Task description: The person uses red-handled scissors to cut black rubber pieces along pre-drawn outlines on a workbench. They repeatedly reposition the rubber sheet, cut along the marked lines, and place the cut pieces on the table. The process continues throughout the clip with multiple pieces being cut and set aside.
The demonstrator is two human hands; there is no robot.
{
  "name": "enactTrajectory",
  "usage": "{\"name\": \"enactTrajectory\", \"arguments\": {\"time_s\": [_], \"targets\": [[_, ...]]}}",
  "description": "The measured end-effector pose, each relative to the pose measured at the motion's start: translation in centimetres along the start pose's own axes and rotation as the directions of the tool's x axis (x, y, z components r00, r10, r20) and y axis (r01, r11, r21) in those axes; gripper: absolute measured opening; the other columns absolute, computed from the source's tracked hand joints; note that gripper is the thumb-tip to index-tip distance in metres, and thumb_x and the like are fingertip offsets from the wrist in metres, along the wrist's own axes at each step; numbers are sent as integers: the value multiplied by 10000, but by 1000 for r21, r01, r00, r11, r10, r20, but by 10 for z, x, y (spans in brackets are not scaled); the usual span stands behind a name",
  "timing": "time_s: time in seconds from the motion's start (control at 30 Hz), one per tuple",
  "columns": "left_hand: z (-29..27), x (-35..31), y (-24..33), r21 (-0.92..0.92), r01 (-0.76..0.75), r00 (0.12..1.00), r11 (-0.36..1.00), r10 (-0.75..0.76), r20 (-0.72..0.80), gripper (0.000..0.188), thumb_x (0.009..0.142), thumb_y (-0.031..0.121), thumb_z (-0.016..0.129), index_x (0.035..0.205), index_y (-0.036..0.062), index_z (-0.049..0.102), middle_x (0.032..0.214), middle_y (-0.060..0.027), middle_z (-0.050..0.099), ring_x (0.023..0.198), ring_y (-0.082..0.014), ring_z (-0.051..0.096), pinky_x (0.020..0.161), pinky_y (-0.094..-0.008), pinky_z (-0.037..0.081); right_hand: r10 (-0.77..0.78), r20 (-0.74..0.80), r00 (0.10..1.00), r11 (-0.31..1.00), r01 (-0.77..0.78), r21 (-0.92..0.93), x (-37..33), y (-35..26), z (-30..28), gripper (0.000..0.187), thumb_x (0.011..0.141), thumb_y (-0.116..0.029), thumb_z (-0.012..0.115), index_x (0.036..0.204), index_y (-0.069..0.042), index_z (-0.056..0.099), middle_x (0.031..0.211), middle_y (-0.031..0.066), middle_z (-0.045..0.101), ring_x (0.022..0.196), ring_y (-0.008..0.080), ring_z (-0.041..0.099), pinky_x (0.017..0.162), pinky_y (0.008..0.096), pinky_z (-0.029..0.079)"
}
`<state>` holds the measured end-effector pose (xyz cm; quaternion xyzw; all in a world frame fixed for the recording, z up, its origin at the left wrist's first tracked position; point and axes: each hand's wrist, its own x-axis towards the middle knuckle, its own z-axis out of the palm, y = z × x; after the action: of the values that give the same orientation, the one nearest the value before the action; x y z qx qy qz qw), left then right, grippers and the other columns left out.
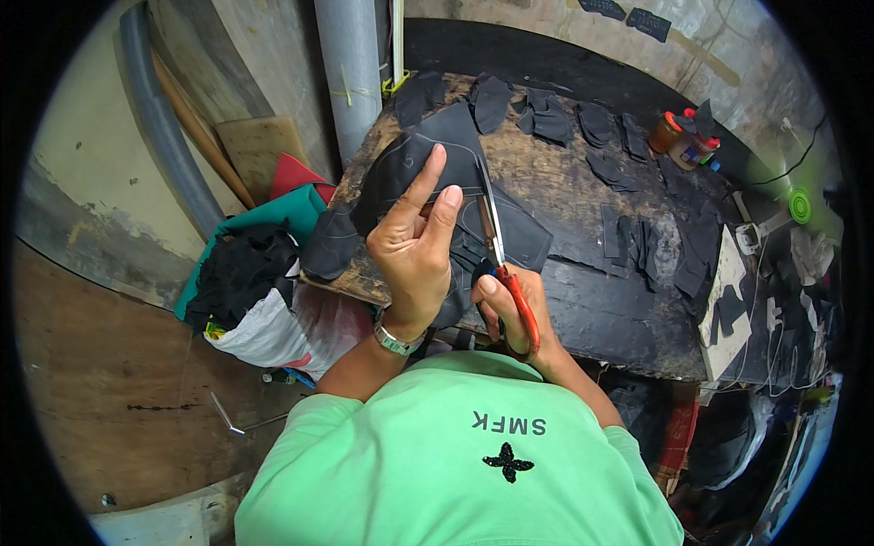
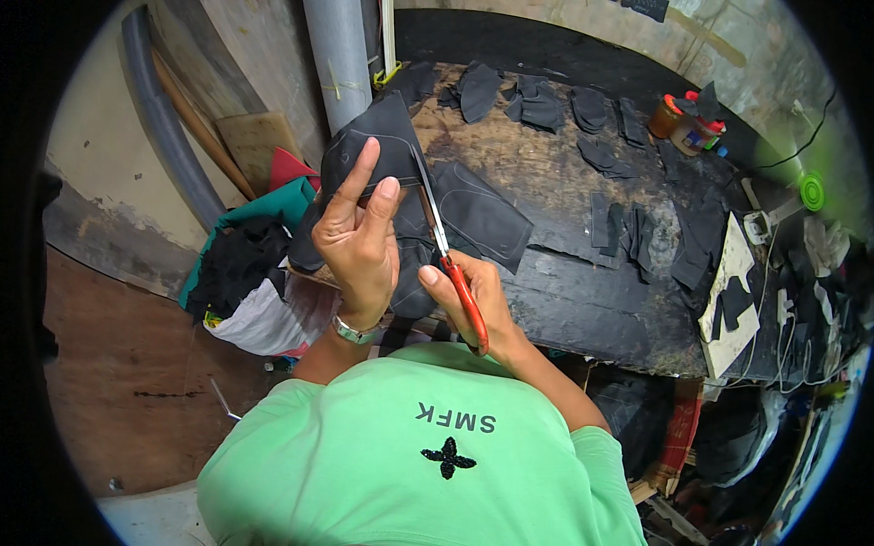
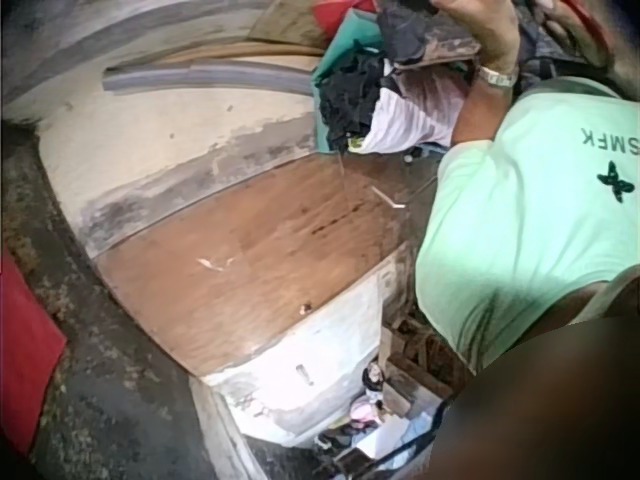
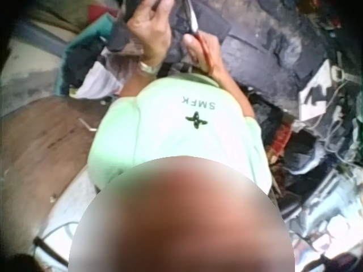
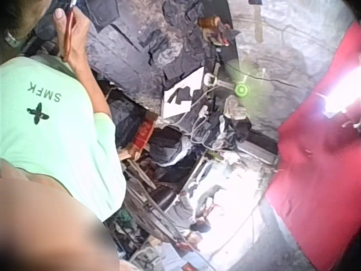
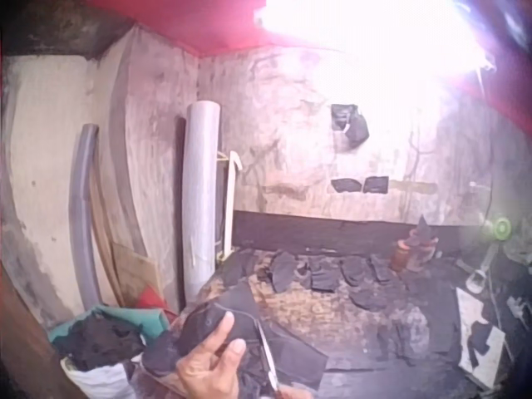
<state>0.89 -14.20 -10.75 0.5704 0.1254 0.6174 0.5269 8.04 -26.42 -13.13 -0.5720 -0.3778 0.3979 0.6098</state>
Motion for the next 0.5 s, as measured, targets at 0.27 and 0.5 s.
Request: {"name": "enactTrajectory", "arguments": {"time_s": [0.27, 0.5], "targets": [[-1, -8, 15, 162, 66, 992, 985, -83, 97, 386, 879, 8, 651, 1256, 85, 618, 706, 121, 495, 574, 16, 317, 477, -177, 269, -85, -33, 996, 994, 83, -76, 7, -1, -1, 527, 889, -500, 558, 852, 24, 590, 595, 23, 494, 507, 107, 486, 461, 244, 408], [-1, -14, 18, 178, 33, 986, 983, -61, 154, 385, 876, 1, 652, 1251, 81, 622, 724, 106, 527, 581, 15, 341, 488, -170, 286, -156, -26, 987, 978, 151, -147, 11, -1, -8, 557, 890, -558, 550, 840, -6, 508, 632, 65, 476, 613, 144, 466, 563, 327, 404]]}}
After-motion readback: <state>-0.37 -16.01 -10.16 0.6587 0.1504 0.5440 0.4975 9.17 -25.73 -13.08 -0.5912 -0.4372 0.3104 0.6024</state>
